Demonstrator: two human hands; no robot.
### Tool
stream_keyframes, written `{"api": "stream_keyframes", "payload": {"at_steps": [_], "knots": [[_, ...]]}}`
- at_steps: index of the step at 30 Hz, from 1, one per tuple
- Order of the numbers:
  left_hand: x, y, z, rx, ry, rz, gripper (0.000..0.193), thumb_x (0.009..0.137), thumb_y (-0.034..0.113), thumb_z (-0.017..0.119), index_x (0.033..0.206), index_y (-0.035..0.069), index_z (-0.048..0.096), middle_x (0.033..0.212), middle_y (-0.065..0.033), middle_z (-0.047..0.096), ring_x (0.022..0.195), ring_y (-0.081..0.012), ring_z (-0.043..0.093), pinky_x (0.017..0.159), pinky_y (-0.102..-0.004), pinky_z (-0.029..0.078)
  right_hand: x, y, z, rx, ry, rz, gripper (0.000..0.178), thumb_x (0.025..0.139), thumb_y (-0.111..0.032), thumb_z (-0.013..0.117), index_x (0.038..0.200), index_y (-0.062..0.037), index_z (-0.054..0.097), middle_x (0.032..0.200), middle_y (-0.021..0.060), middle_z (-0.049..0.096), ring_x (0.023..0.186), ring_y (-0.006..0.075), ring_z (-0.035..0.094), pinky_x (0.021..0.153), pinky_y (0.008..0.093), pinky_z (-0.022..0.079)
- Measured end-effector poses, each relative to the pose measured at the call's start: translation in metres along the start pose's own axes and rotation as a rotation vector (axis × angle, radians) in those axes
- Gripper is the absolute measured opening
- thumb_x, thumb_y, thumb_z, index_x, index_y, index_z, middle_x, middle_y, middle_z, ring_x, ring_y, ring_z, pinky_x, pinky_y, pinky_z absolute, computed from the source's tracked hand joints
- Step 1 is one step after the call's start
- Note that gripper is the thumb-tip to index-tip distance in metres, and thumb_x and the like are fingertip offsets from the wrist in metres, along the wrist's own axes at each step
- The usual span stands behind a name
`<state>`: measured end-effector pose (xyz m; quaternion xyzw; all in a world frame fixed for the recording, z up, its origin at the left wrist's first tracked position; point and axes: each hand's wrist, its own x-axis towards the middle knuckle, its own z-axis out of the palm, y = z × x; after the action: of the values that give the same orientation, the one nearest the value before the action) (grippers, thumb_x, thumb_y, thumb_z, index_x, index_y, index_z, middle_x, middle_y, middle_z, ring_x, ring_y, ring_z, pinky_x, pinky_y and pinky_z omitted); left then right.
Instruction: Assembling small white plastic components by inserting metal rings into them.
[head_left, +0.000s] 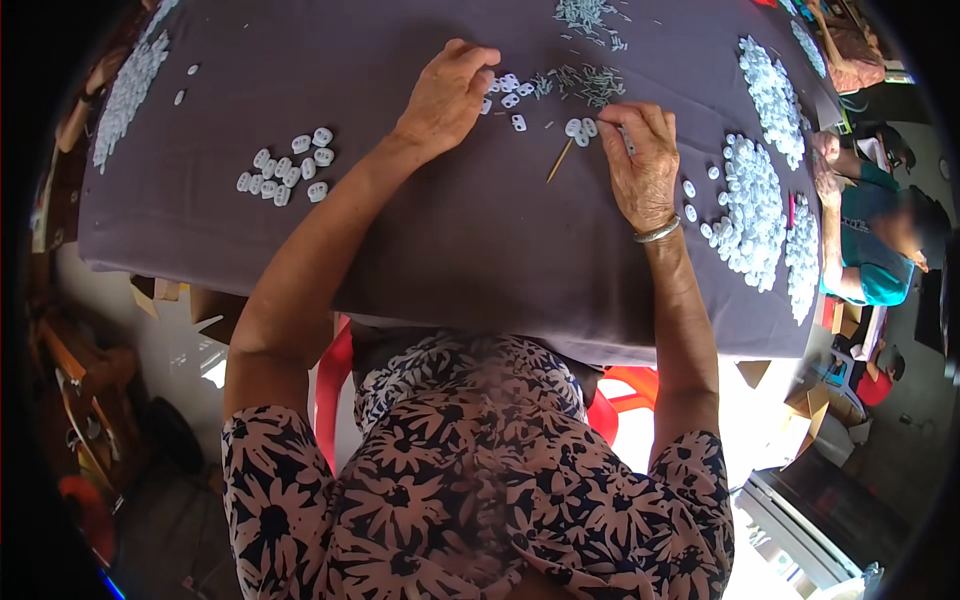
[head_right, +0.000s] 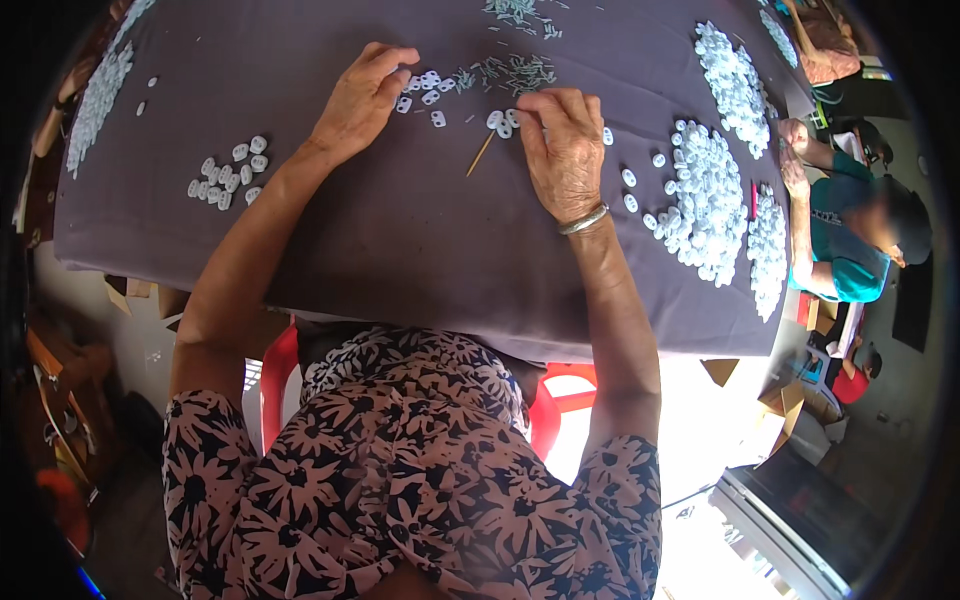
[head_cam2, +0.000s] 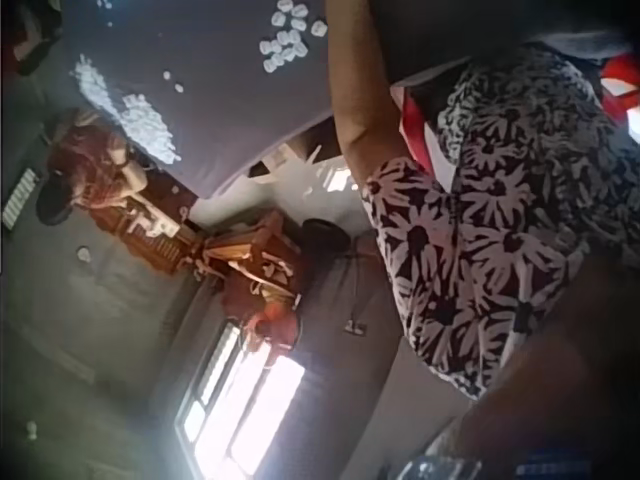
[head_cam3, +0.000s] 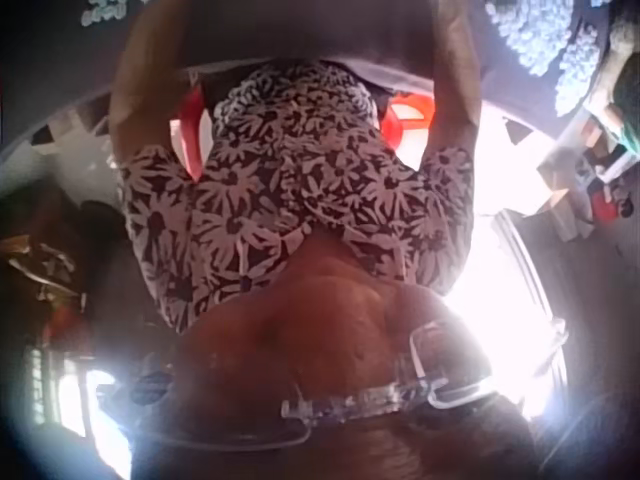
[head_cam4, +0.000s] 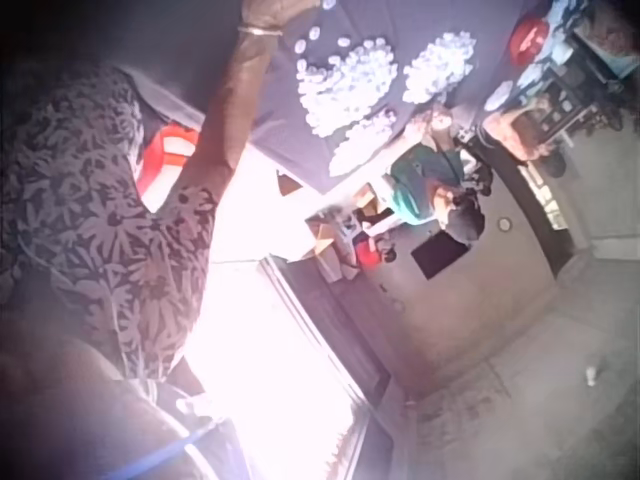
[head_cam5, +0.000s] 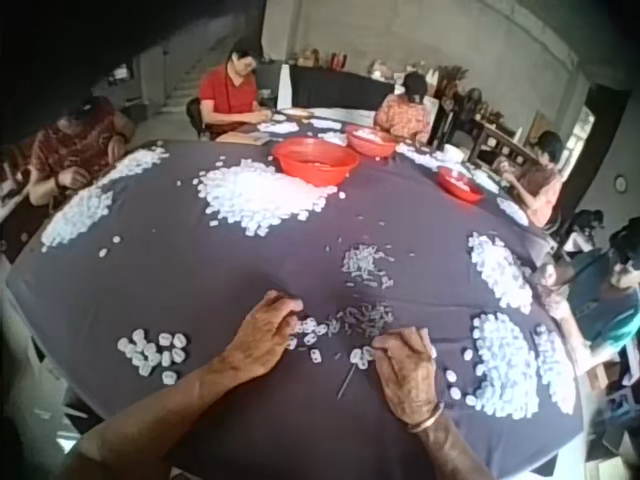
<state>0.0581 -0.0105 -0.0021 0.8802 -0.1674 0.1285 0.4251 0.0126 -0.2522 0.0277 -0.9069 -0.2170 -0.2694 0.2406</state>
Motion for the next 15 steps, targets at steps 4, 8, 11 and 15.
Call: {"api": "stream_keyframes", "payload": {"at_steps": [4,8,11,15], "knots": [[-0.002,0.003,-0.019,-0.123,0.171,-0.022,0.023,0.087,0.005,0.058,0.111,0.006,0.06,0.105,-0.0093,0.057,0.092,-0.024,0.059,0.081,-0.032,0.047,0.015,-0.025,0.013,0.094,-0.046,-0.04,0.01,0.075,-0.003,0.071,0.084,-0.0067,0.067,0.082,0.003,0.062,0.079,0.0233,0.054,0.073,0.0333,0.045],[-0.016,0.012,-0.012,-0.241,0.413,0.012,0.025,0.082,0.0,0.062,0.106,0.007,0.062,0.097,-0.0078,0.058,0.083,-0.0206,0.06,0.071,-0.03,0.049,0.021,-0.019,0.022,0.115,-0.157,-0.08,0.009,0.075,-0.005,0.071,0.082,-0.0084,0.066,0.079,0.0013,0.06,0.079,0.023,0.055,0.074,0.036,0.044],[-0.017,0.012,-0.004,-0.294,0.449,-0.026,0.025,0.081,0.0,0.063,0.104,0.008,0.062,0.096,-0.0063,0.057,0.081,-0.0155,0.06,0.067,-0.0279,0.049,0.029,-0.019,0.026,0.159,-0.236,-0.068,0.009,0.075,-0.008,0.072,0.08,-0.0099,0.065,0.077,0.0002,0.059,0.081,0.0217,0.055,0.076,0.0378,0.044],[-0.014,-0.001,0.003,-0.317,0.511,-0.063,0.024,0.08,0.0,0.064,0.103,0.007,0.062,0.09,-0.0062,0.057,0.075,-0.0145,0.06,0.063,-0.0267,0.049,0.035,-0.024,0.035,0.19,-0.291,-0.149,0.01,0.074,-0.004,0.071,0.082,-0.0049,0.064,0.076,0.0039,0.058,0.077,0.024,0.054,0.073,0.0355,0.045]]}}
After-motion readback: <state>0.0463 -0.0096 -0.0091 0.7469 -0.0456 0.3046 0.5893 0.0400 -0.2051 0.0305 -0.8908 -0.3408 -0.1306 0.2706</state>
